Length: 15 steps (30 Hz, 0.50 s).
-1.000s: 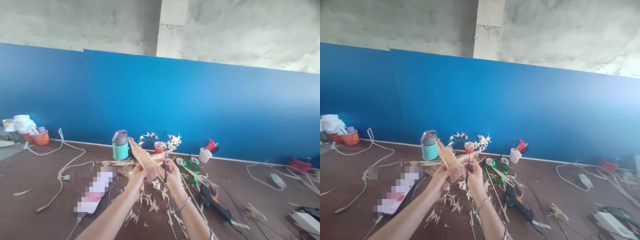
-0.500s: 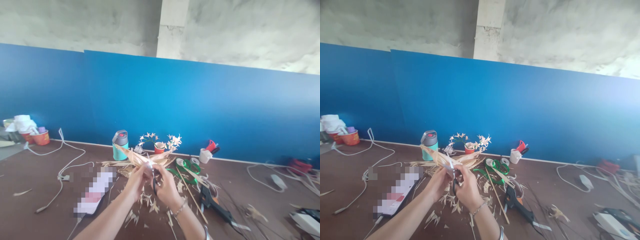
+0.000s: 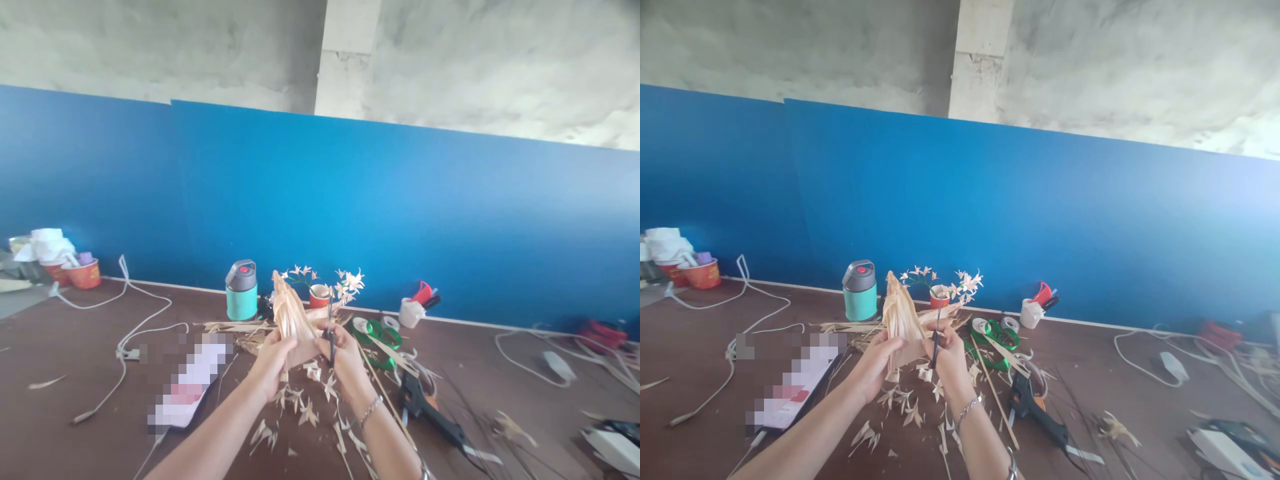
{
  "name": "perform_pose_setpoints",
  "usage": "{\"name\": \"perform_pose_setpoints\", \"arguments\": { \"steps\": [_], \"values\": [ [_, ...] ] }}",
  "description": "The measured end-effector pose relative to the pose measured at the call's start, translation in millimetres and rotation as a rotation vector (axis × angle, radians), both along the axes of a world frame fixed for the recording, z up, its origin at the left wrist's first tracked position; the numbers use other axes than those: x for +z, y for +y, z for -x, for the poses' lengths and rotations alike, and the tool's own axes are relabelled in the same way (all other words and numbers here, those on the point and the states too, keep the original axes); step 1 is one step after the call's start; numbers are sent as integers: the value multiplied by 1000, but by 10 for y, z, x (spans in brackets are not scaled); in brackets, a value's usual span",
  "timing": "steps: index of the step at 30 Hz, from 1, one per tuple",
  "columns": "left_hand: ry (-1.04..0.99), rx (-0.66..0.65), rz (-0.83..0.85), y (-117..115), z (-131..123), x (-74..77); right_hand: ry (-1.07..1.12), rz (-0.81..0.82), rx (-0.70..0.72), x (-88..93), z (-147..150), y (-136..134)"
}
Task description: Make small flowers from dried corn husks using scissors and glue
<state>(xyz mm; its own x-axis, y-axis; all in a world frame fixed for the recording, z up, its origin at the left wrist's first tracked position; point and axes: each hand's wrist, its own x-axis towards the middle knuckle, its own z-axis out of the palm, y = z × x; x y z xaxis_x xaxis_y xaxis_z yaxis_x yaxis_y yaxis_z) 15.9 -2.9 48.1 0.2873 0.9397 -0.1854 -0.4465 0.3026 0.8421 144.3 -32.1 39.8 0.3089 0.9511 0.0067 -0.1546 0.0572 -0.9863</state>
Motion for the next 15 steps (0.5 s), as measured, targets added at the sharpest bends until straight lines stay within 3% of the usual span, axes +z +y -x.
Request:
{"name": "perform_pose_setpoints", "arguments": {
  "steps": [9,15],
  "values": [
    [79,-41,10,-29,-12,-5,-166,-157,93,-2,98,-20],
    [139,-10,45,39,7,-57,-188,-141,57,6,31,-6]
  ]
}}
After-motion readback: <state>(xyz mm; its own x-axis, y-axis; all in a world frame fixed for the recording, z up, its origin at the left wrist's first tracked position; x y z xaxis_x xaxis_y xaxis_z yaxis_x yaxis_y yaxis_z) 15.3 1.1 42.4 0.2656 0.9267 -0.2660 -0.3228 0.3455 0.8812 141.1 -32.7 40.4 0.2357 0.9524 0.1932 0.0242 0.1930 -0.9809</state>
